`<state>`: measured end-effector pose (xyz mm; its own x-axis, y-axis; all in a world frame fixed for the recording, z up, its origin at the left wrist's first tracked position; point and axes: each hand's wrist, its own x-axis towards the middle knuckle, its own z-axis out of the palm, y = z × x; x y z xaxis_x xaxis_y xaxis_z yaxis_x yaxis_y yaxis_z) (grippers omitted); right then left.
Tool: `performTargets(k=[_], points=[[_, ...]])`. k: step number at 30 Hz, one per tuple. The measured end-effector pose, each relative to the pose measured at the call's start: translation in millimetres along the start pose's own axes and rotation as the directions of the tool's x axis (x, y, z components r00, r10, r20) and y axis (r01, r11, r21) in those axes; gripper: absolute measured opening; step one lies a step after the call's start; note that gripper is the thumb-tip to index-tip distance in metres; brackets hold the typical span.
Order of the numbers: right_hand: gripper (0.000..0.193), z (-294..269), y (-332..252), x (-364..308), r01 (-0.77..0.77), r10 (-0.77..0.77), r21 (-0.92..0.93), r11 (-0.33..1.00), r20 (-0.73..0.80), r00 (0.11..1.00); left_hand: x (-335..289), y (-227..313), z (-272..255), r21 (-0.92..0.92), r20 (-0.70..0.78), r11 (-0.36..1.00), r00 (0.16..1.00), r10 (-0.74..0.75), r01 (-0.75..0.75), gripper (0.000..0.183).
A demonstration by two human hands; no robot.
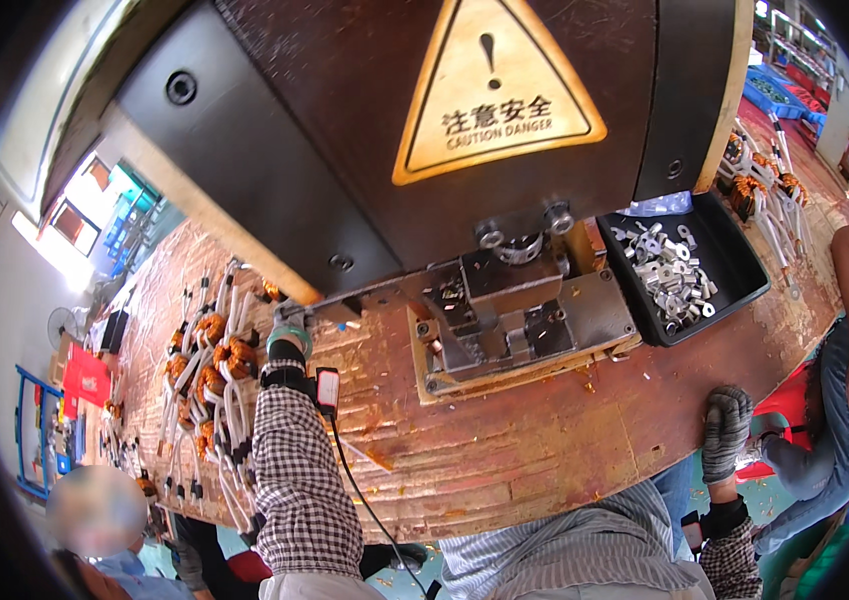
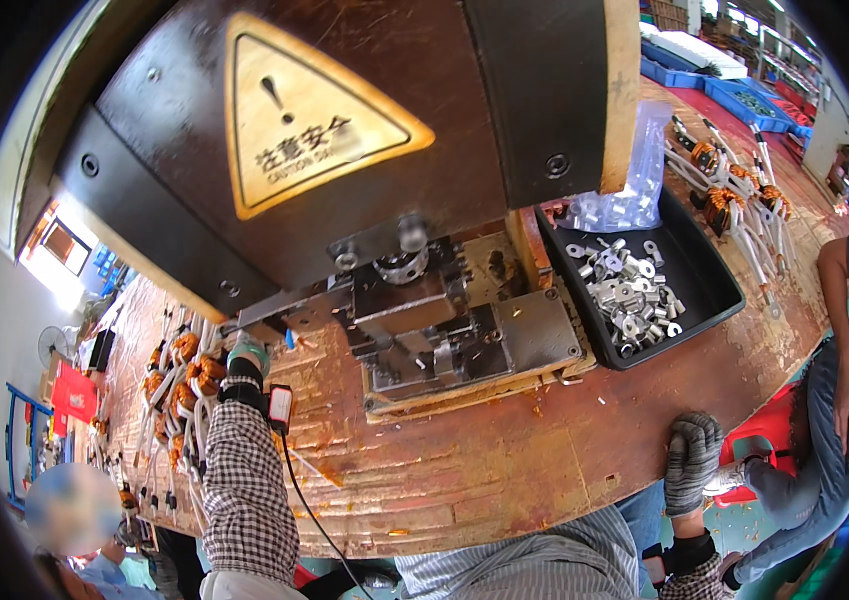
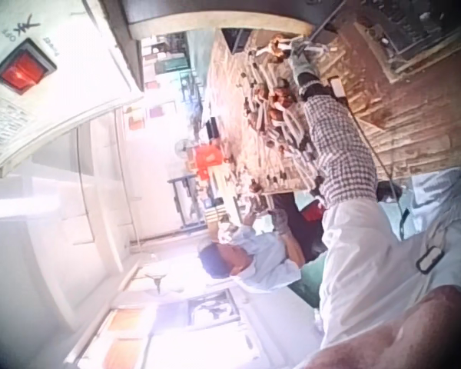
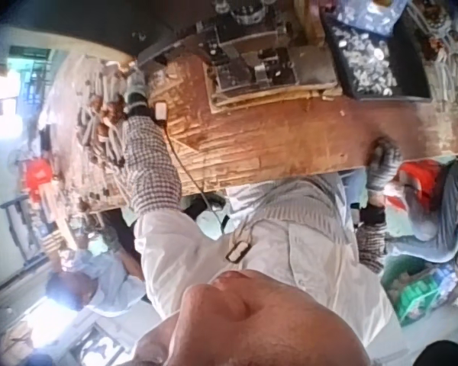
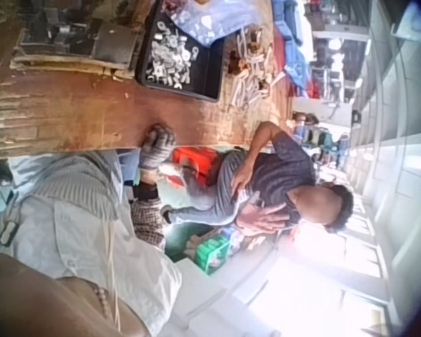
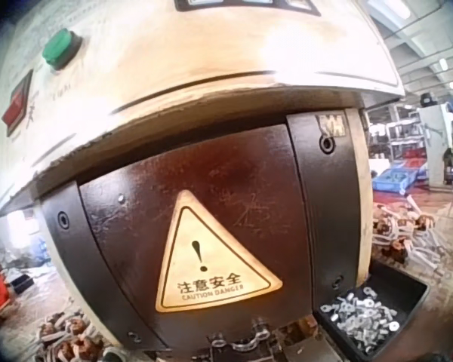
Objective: Crimping metal terminals onto wires and assembling copper coil components manually and with a machine.
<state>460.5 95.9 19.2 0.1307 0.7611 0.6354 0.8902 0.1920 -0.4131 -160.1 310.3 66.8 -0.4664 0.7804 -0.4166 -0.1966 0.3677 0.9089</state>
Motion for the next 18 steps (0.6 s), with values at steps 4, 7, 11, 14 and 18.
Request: performTargets(k=[4,7,11,14,18], points=[[0.010,-3,-7,5,-0.026,0.027,-0.011,1.000,0.034,0.999,2,1,3,-0.097,-0.026,0.995,0.999,-0.039,0.036,0.014],[0.010,-4,-10,5,-0.021,0.021,-0.003,1.000,0.041,0.999,-4,2,-2,-0.176,-0.069,0.983,0.995,-0.071,0.058,0.020],[0.010,-7,-8,2,-0.018,0.017,0.008,1.000,0.040,0.999,-23,6,-8,-0.003,-0.004,0.998,0.998,-0.064,0.064,0.022],[0.010,-9,-8,1,-0.001,0.001,-0.017,1.000,0.041,0.999,-53,11,-10,0.269,-0.007,0.961,0.998,-0.067,0.067,0.022],[0.009,-9,-4,-1,0.031,-0.031,-0.011,0.999,0.028,0.999,-118,12,-15,0.565,0.051,0.825,0.998,-0.025,-0.008,0.024]])
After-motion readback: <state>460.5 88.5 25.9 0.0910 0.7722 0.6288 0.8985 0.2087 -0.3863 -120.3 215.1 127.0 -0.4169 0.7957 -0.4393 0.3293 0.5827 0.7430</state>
